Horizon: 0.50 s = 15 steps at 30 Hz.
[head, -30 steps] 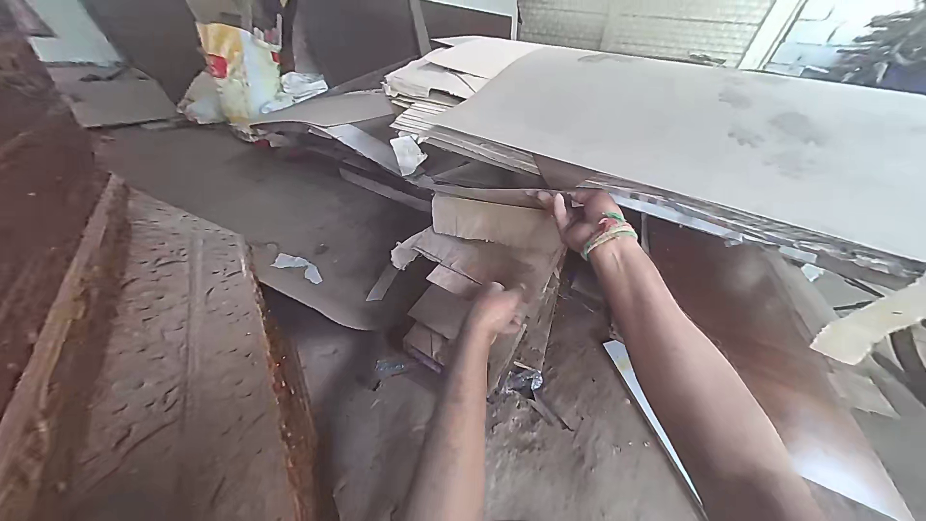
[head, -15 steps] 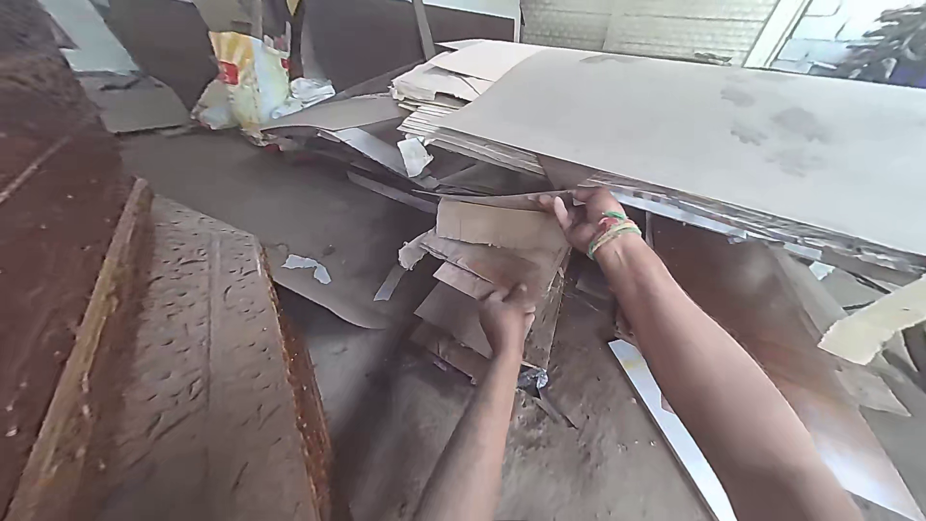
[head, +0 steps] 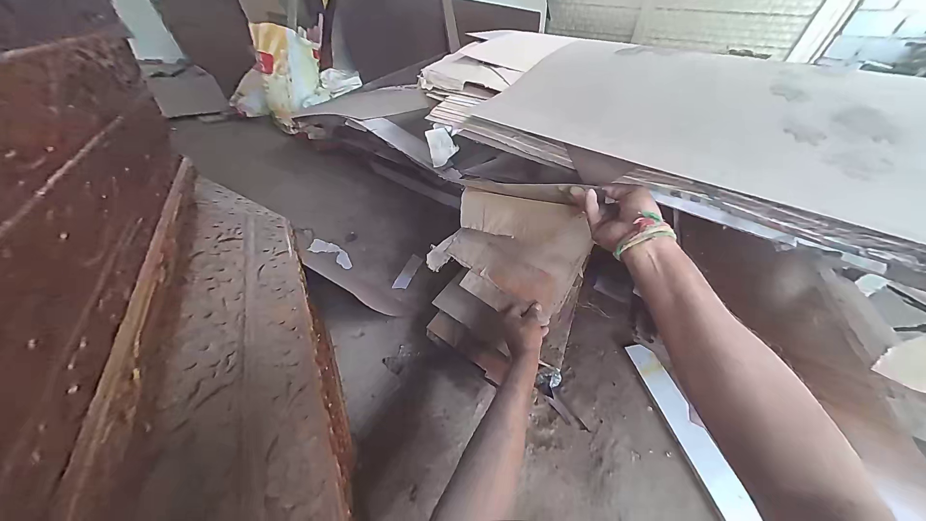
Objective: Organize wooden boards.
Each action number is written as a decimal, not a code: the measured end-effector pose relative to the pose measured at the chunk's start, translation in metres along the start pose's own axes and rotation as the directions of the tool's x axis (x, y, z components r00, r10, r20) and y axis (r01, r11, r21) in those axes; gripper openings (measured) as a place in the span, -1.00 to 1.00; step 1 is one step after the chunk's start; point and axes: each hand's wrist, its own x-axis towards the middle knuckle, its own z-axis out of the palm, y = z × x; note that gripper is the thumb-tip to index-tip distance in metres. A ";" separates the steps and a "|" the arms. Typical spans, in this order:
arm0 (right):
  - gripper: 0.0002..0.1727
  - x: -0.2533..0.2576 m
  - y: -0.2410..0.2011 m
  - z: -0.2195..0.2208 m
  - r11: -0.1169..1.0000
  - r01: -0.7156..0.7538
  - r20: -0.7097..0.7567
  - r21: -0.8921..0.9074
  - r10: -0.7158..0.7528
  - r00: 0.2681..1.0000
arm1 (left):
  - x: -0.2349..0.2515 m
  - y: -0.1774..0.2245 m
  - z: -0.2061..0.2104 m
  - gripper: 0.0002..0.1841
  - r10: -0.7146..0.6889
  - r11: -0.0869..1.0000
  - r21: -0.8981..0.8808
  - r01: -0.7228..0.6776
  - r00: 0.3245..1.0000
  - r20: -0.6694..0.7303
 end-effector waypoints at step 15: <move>-0.73 -0.004 -0.001 -0.003 0.995 -0.010 0.041 -0.095 0.014 0.999 | -0.013 0.044 -0.008 -0.18 0.598 0.229 0.940 -0.254 0.799 0.070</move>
